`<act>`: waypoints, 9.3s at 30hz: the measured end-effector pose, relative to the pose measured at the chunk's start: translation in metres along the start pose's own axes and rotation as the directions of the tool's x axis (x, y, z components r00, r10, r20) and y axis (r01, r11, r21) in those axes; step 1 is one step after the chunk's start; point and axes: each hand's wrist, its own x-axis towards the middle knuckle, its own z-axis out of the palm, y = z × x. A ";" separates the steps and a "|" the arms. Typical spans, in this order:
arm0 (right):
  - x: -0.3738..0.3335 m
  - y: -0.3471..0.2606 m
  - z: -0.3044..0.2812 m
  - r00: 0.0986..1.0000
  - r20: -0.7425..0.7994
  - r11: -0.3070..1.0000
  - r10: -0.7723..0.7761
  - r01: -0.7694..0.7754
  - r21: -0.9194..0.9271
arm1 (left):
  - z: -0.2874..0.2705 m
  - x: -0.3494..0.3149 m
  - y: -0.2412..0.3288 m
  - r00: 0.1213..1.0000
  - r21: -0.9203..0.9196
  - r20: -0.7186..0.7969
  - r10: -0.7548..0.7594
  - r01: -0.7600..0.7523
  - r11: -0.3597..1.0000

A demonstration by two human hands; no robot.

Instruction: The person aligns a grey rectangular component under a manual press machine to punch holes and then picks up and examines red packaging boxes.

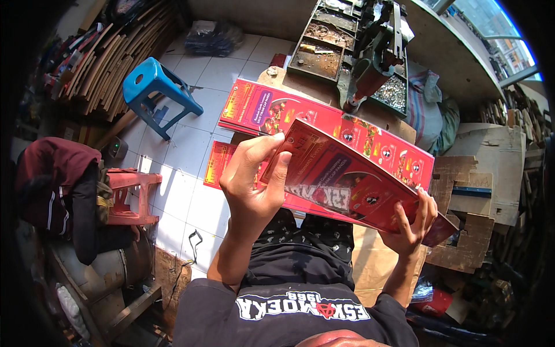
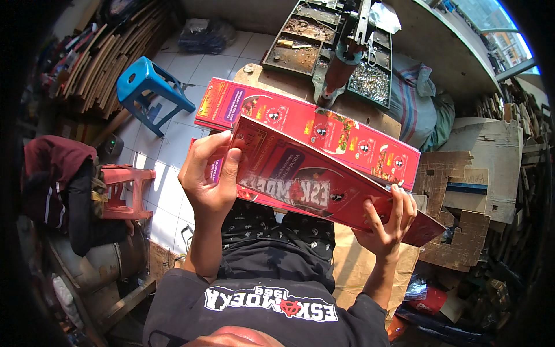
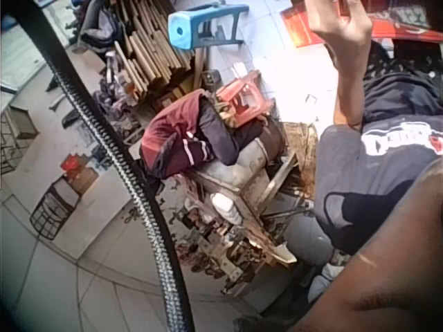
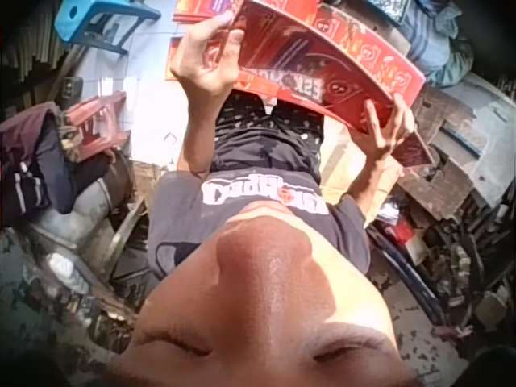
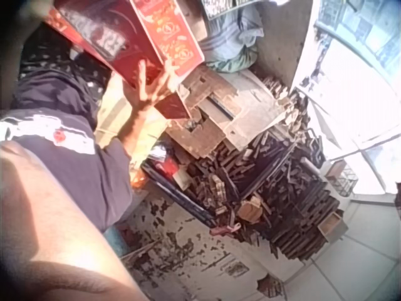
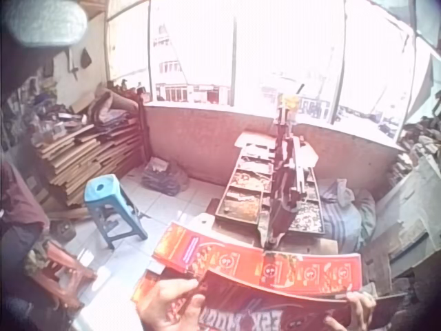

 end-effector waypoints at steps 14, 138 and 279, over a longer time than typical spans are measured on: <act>0.002 -0.008 0.001 0.998 -0.056 0.999 0.041 -0.042 -0.016 | -0.003 -0.003 0.002 0.995 0.074 -0.006 0.103 -0.102 0.992; -0.008 0.001 0.002 0.994 -0.005 0.991 0.114 -0.113 0.067 | 0.003 -0.004 -0.012 0.995 -0.036 0.091 -0.036 0.040 0.999; -0.030 0.027 0.035 0.366 0.851 -0.264 0.376 -0.838 0.477 | 0.159 0.034 -0.089 0.630 -0.362 0.597 -0.496 0.764 0.534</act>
